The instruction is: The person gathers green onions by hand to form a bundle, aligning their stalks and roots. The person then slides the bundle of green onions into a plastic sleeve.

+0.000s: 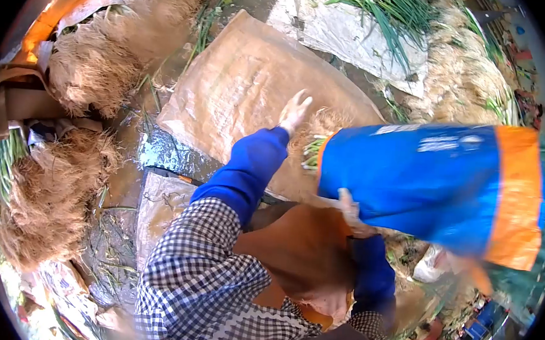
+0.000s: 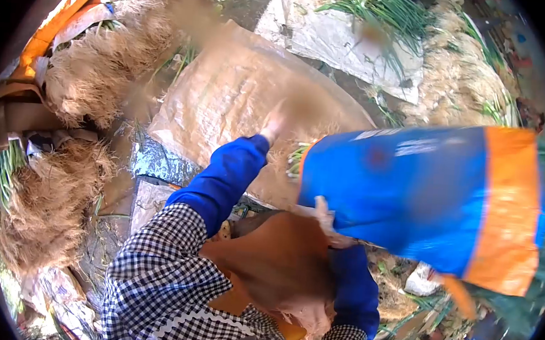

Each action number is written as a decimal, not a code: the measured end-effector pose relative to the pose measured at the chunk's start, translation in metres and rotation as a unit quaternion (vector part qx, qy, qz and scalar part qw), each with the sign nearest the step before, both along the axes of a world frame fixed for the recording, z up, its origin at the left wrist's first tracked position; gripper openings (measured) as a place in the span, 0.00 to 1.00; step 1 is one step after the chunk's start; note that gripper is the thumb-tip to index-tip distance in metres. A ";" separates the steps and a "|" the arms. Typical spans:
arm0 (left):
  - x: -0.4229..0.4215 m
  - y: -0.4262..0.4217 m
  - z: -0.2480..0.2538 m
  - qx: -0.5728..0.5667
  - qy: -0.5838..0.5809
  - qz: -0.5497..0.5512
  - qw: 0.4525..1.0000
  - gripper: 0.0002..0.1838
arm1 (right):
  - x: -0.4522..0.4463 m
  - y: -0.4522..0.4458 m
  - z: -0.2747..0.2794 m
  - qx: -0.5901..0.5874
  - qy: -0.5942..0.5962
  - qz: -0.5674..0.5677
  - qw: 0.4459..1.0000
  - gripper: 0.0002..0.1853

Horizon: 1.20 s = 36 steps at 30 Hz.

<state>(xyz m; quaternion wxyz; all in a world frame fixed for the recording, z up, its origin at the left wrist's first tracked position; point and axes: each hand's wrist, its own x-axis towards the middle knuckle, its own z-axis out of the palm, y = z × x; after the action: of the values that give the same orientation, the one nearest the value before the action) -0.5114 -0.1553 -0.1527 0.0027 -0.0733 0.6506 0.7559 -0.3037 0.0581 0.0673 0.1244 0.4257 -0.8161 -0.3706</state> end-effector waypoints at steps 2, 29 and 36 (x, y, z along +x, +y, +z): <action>0.030 -0.042 -0.012 -0.086 -0.055 0.020 0.995 0.29 | -0.010 -0.029 -0.030 -0.174 -0.104 0.035 0.979 0.19; 0.247 -0.211 0.119 -0.003 -0.066 -0.159 0.985 0.16 | -0.068 -0.115 0.025 -0.777 -0.391 -0.474 0.139 0.05; 0.332 -0.209 0.002 0.560 -0.376 0.132 0.726 0.33 | -0.066 -0.094 -0.046 -0.736 -0.400 -0.511 0.193 0.06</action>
<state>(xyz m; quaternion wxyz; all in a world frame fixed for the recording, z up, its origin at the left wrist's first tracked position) -0.1797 -0.3643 -0.1505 0.1878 -0.4215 0.0383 0.8863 -0.3696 -0.0359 0.0215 -0.1787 -0.2787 -0.6973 0.6357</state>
